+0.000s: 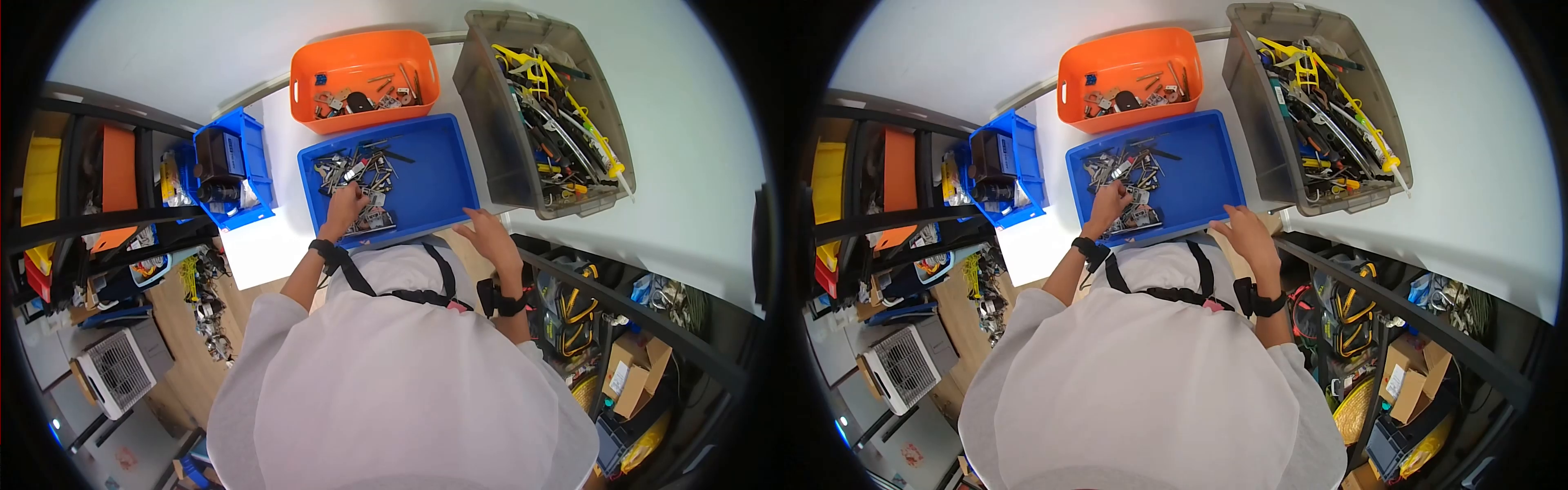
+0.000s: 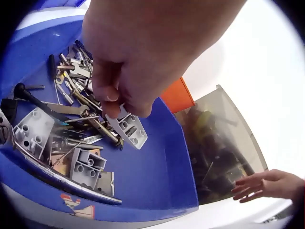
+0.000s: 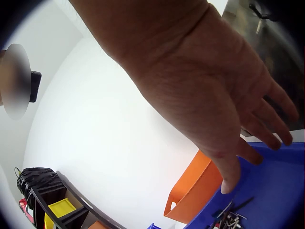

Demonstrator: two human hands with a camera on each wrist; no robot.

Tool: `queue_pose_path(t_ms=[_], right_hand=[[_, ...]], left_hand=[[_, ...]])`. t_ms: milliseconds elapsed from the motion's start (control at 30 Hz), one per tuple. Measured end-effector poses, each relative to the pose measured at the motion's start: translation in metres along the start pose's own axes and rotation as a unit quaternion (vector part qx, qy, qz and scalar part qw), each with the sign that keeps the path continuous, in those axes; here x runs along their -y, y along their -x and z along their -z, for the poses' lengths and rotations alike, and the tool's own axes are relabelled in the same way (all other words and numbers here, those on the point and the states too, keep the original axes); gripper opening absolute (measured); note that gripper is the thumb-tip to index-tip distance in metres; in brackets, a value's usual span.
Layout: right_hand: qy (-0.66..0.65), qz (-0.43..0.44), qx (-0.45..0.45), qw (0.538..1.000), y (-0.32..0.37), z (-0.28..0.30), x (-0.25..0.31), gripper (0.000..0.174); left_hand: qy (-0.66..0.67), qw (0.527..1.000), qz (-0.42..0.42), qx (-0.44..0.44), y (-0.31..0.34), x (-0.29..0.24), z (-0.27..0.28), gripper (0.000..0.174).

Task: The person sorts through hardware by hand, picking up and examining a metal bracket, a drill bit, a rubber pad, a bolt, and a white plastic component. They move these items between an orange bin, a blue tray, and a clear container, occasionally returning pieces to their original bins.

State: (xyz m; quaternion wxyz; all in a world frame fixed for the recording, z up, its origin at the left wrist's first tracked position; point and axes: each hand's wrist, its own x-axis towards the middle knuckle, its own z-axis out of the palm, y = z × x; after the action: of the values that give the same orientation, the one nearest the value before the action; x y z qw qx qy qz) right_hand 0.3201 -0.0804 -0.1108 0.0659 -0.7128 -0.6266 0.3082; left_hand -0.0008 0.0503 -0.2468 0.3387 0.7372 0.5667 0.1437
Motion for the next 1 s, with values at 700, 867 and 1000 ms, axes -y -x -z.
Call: queue_pose_path(t_ms=[700,867,1000], right_hand=[[-0.006,0.259,0.003,0.966,-0.123,-0.090,0.066,0.021],[-0.150,0.171,0.079,0.971,-0.134,-0.095,0.057,0.021],[-0.277,0.000,0.094,0.956,-0.142,-0.102,0.054,0.027]], left_hand=[[0.242,0.951,0.135,0.137,0.006,-0.029,0.039,0.026],[0.337,0.904,0.171,0.197,0.012,-0.024,0.045,0.038],[0.264,0.944,0.136,0.143,0.012,-0.037,0.045,0.036]])
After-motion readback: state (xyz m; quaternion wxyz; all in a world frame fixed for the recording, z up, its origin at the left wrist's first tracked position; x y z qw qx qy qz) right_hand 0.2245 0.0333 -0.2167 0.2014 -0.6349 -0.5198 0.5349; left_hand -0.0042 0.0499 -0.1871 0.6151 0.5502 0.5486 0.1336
